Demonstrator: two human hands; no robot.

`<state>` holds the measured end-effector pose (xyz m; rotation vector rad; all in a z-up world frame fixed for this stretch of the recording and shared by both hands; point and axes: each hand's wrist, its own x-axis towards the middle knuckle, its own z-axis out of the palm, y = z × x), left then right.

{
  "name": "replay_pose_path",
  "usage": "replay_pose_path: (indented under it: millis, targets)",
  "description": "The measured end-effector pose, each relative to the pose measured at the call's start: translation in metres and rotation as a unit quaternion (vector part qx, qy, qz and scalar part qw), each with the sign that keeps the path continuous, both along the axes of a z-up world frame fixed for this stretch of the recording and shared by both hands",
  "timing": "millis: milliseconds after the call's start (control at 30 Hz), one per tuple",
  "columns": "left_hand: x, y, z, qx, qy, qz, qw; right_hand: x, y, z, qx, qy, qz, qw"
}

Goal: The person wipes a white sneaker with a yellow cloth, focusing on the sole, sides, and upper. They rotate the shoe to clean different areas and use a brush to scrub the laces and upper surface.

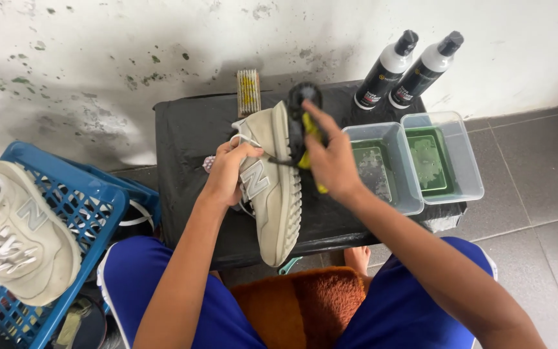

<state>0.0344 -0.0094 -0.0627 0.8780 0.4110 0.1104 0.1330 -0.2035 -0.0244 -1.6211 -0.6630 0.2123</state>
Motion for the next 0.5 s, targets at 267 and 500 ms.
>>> replay_pose_path:
  millis: [267,500]
  targets:
    - [0.004,-0.017,0.007,0.079,0.006,0.053,0.995,-0.034,-0.001,0.043,-0.175,-0.021,-0.014,0.984]
    - [0.003,-0.021,0.002,0.059,-0.015,0.092,0.994,-0.076,-0.032,0.049,-0.224,-0.154,0.044,0.961]
